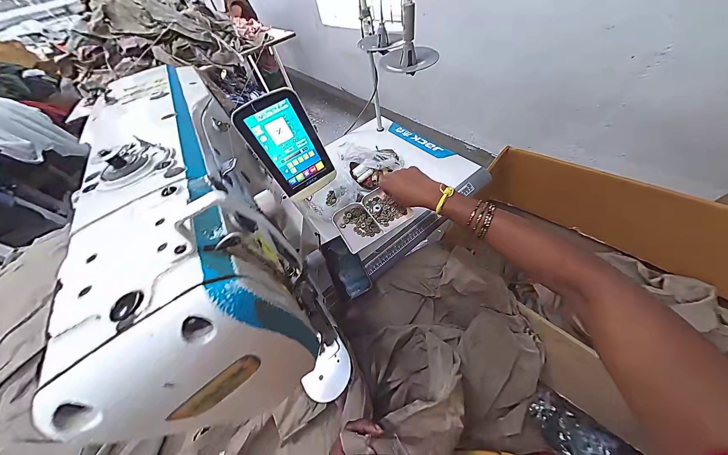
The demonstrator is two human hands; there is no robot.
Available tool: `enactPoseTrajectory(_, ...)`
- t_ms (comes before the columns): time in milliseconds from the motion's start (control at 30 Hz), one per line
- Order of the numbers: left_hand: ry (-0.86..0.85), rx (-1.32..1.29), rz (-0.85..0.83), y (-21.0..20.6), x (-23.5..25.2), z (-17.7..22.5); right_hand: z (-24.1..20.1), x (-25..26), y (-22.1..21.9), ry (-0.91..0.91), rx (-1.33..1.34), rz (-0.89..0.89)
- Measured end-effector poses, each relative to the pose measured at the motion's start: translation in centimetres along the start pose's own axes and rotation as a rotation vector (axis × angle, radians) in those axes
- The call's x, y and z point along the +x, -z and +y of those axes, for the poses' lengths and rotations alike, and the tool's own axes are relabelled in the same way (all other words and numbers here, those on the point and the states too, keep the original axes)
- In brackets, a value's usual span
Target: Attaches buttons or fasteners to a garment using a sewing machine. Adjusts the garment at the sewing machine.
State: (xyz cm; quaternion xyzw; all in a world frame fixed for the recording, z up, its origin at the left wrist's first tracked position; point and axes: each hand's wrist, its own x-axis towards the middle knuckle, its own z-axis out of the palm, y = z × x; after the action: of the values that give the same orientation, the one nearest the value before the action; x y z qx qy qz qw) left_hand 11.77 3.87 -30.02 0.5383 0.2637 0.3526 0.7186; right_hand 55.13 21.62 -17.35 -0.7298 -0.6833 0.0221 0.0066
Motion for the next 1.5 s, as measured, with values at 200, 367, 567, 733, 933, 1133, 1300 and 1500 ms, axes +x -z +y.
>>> enactPoseTrajectory(200,0.006,0.097,0.14,-0.4,-1.1,1.7,-0.2,-2.1,-0.4,-0.087,0.312,0.159)
enactPoseTrajectory(367,-0.115,0.401,0.493,-0.4,-1.1,3.5,-5.8,-8.9,0.4,0.049,0.671,0.265)
enactPoseTrajectory(567,-0.199,0.596,0.491,-0.6,-0.7,2.6,-18.5,-19.1,-4.2,0.27,1.221,-0.134)
enactPoseTrajectory(733,-0.221,0.733,0.477,-1.4,-1.0,1.5,-21.7,-20.7,-7.8,0.126,1.465,-0.2)
enactPoseTrajectory(933,-0.218,0.853,0.475,-2.1,-1.2,1.1,-23.0,-21.8,-9.8,0.112,1.398,-0.01)
enactPoseTrajectory(1133,-0.155,0.85,0.492,-1.9,-1.2,0.6,-22.5,-22.2,-10.4,0.052,1.466,-0.127)
enactPoseTrajectory(1300,-0.117,0.874,0.465,-1.8,-1.5,0.4,-22.2,-21.7,-10.8,-0.129,1.686,-0.255)
enactPoseTrajectory(1500,-0.086,0.908,0.452,-1.8,-1.7,0.3,-22.5,-21.4,-10.5,-0.312,1.797,-0.377)
